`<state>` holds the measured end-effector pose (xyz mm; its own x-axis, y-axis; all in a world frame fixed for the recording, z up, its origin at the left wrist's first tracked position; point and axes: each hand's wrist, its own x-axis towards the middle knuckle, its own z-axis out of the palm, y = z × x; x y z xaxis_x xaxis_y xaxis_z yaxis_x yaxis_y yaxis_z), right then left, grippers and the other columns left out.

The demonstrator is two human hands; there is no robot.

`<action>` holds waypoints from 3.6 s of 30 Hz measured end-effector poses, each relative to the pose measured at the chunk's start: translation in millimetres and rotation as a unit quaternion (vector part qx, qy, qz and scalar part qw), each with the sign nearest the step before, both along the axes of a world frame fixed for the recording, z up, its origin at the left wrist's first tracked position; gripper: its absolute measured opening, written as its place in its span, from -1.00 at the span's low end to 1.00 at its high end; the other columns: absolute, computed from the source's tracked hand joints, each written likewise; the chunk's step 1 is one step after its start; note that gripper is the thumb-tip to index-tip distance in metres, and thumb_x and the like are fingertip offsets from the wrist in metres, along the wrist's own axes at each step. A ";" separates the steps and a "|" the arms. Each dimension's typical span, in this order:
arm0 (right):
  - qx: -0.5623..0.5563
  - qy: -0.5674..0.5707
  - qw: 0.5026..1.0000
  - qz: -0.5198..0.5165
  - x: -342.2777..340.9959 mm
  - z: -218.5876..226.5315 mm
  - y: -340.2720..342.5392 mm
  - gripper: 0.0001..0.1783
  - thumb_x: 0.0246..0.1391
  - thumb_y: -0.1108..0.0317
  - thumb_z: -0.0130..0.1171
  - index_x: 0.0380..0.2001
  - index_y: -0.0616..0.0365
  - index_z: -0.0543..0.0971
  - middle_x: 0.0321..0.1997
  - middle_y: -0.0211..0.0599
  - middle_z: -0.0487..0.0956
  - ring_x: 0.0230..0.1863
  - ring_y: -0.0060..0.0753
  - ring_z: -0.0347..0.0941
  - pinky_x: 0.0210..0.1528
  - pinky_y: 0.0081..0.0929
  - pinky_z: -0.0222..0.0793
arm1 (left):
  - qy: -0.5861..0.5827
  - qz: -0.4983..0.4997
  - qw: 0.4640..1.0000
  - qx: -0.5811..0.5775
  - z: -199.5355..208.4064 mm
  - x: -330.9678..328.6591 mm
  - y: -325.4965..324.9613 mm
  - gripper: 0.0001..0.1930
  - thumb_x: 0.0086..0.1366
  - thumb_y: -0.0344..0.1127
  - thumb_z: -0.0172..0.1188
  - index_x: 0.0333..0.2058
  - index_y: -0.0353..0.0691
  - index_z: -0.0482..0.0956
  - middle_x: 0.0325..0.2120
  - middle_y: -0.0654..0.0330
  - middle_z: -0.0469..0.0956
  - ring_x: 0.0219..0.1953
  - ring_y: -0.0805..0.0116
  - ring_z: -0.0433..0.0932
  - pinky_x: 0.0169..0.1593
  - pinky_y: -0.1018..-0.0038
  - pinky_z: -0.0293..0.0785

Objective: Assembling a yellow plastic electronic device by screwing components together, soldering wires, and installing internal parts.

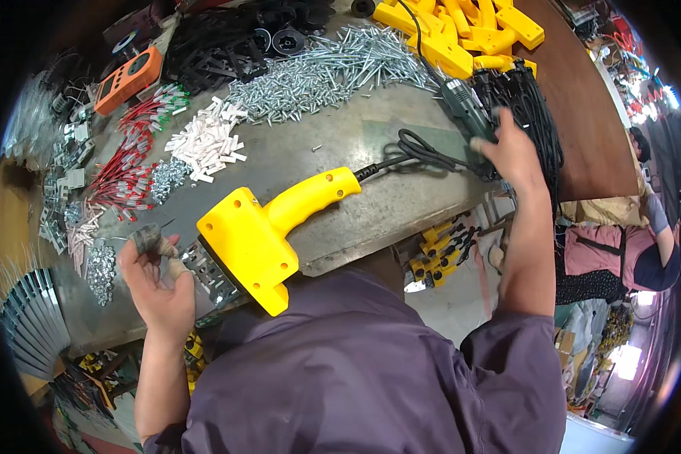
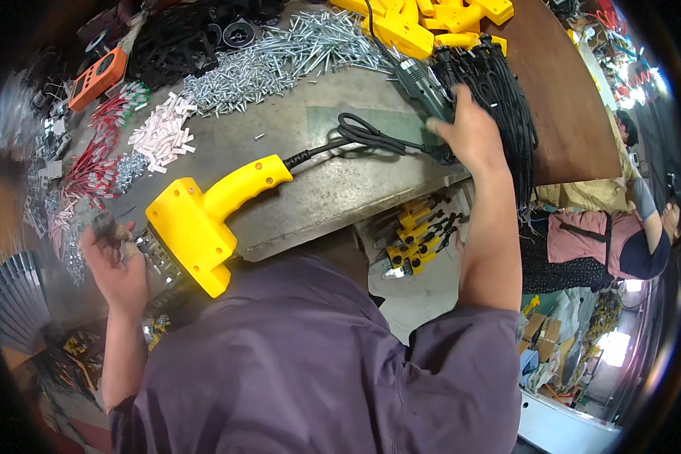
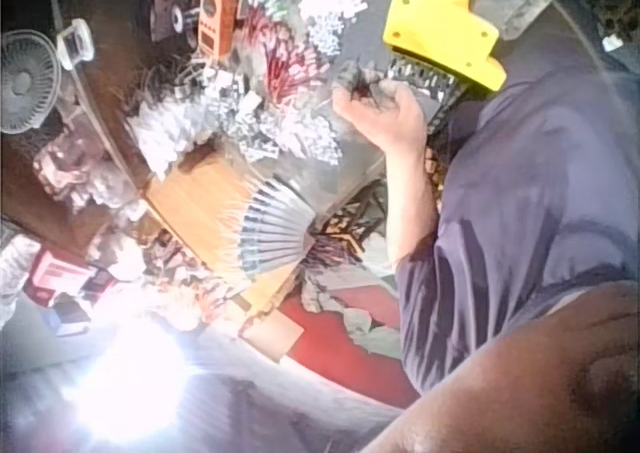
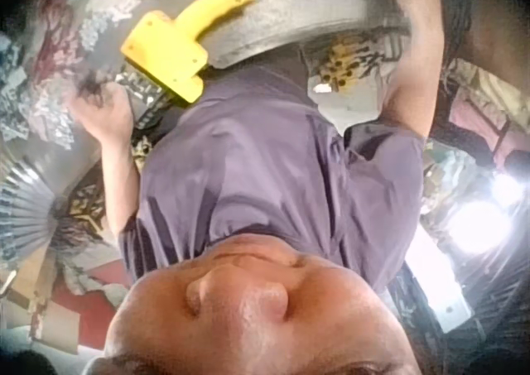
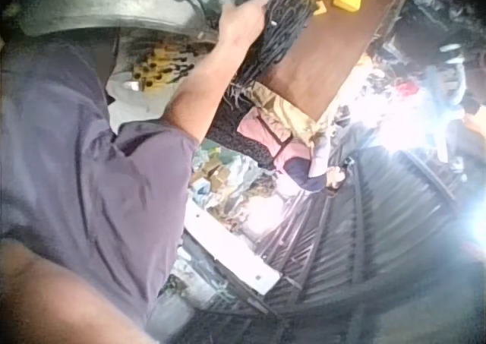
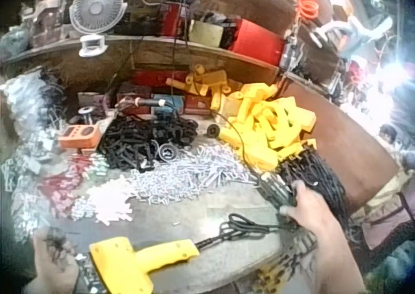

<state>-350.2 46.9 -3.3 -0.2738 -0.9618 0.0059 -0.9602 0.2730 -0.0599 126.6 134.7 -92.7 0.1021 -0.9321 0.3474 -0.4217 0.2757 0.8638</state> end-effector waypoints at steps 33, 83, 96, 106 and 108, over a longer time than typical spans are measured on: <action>-0.078 -0.963 0.254 0.042 175.8 -20.6 -9.6 -0.63 -0.11 0.34 0.26 -0.32 0.27 0.34 -0.34 -0.30 0.36 -0.18 -0.35 0.33 0.24 -0.12 0.08 | -0.032 -0.113 0.992 -0.053 17.4 -3.8 -3.8 -0.40 0.02 -0.79 -0.01 0.06 -0.36 0.03 -0.21 0.07 0.27 -0.21 0.36 0.43 0.05 0.19 0.47; -0.085 -0.966 0.241 0.036 180.5 -33.0 -7.1 -0.71 -0.04 0.25 0.13 -0.39 0.28 0.38 -0.36 -0.25 0.38 -0.21 -0.33 0.34 0.25 -0.13 0.12 | -0.198 -0.087 0.973 -0.084 33.8 -12.3 -14.4 -0.67 -0.08 -0.63 0.19 -0.29 -0.27 0.37 -0.35 0.08 0.46 -0.38 0.09 0.48 -0.32 0.38 0.43; -0.097 -0.966 0.237 0.041 174.4 -30.7 -1.4 -0.67 -0.01 0.30 0.14 -0.30 0.33 0.33 -0.31 -0.21 0.37 -0.12 -0.27 0.34 0.30 -0.07 0.05 | -0.183 -0.061 0.981 -0.009 32.6 -20.2 -10.8 -0.73 0.00 -0.60 0.20 -0.27 -0.34 0.43 -0.28 0.03 0.54 -0.31 0.10 0.55 -0.23 0.40 0.47; -0.080 -0.969 0.228 0.051 154.8 -35.6 39.6 -0.65 -0.05 0.26 0.19 -0.35 0.29 0.33 -0.35 -0.28 0.31 -0.19 -0.30 0.28 0.27 -0.11 0.00 | -0.180 -0.026 0.983 -0.011 25.3 -17.7 -7.3 -0.71 0.09 -0.55 0.20 -0.18 -0.33 0.39 -0.27 0.03 0.54 -0.30 0.16 0.57 -0.22 0.40 0.48; -0.070 -0.972 0.222 0.037 153.1 -45.0 35.8 -0.70 0.02 0.16 0.15 -0.33 0.19 0.46 -0.30 -0.28 0.42 -0.14 -0.27 0.32 0.22 -0.10 0.11 | -0.207 -0.027 0.978 -0.003 31.5 -16.6 -4.5 -0.73 0.10 -0.53 0.19 -0.19 -0.32 0.39 -0.28 0.03 0.53 -0.32 0.13 0.56 -0.23 0.39 0.48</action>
<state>-197.1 82.6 -48.4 0.1267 -0.9917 -0.0222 0.9146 0.1254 -0.3844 110.0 130.2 -61.2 -0.0987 -0.9298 0.3545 -0.7194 0.3128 0.6202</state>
